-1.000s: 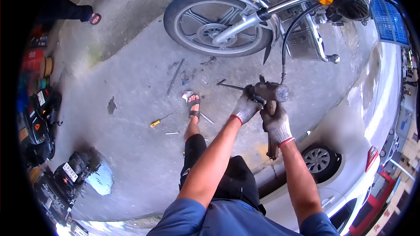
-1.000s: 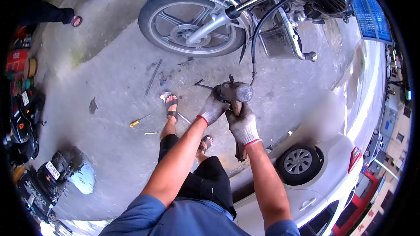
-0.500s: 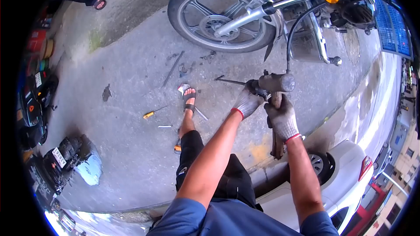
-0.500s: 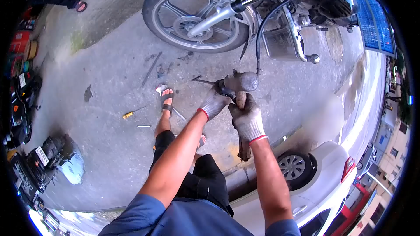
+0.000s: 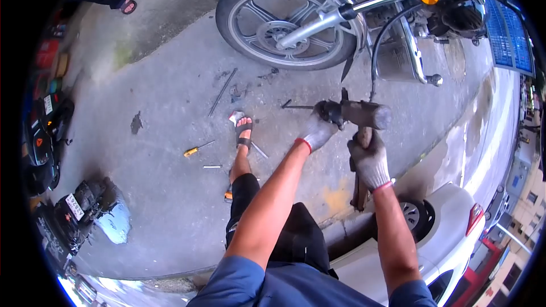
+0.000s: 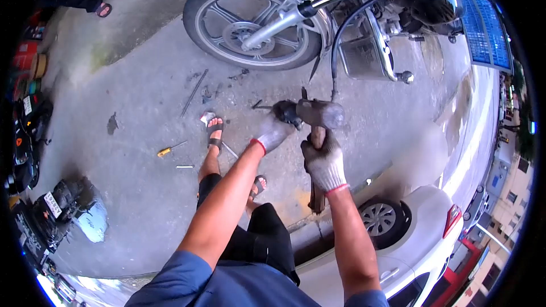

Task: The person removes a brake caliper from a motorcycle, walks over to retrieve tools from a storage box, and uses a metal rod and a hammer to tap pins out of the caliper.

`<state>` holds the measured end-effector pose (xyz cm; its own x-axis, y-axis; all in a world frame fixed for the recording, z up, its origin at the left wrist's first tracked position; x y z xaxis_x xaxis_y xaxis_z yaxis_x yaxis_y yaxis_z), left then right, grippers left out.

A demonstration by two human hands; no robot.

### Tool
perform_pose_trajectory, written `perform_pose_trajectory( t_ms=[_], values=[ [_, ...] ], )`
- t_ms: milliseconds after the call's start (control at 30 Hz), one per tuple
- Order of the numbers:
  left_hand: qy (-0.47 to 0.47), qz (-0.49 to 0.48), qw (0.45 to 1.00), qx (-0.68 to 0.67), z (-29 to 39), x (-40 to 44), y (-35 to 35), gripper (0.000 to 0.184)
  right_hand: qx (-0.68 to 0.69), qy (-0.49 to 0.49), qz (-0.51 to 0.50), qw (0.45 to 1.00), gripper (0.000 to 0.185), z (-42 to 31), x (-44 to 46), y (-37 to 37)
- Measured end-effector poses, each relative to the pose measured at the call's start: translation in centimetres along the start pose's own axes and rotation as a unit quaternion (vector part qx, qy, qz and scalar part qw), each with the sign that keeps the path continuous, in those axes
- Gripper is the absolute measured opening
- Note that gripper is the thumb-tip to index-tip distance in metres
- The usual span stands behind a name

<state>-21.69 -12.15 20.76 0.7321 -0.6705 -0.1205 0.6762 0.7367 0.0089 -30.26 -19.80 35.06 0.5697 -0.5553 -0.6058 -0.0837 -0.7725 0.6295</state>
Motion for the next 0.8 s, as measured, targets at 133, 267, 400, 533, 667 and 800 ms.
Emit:
perform_pose_trajectory(
  t_ms=[133, 267, 400, 533, 667, 800],
  values=[
    [0.005, -0.01, 1.0, -0.015, 3.2, -0.7, 0.3, 0.021, 0.067, 0.064, 0.077, 0.993, 0.02, -4.0, -3.1, 2.9],
    [0.041, -0.006, 0.988, -0.149, 1.2, -0.8, -0.1, 0.026, 0.061, 0.056, 0.089, 0.993, 0.018, -3.5, -3.2, 2.5],
    [0.142, 0.036, 0.942, -0.303, 0.7, -0.3, 0.0, 0.053, -0.184, 0.221, 0.122, 0.95, 0.013, 2.3, 1.5, -2.0],
    [0.128, 0.036, 0.934, -0.333, -0.3, -1.0, -1.3, 0.058, -0.015, 0.03, 0.014, 0.999, 0.015, -1.2, 0.1, -1.2],
    [-0.033, 0.033, 0.997, 0.065, 0.7, -2.0, -1.2, 0.037, 0.048, 0.045, 0.052, 0.996, 0.012, -0.9, -0.8, 0.3],
    [0.155, 0.057, 0.971, -0.174, 1.3, -2.1, -0.7, 0.05, 0.048, 0.041, 0.043, 0.997, 0.011, -1.4, -1.8, 1.1]
  ],
)
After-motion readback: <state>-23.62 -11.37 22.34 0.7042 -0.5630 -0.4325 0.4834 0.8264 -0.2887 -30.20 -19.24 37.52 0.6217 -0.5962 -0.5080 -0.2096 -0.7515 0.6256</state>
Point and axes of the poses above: each hand's wrist, its own x-axis towards the middle knuckle, its own y-axis out of the back of the hand, z = x × y, the point moved 3 cm from there along x, towards the middle knuckle, and after that the axes turned 12 degrees about -x, right-handed, at the moved point
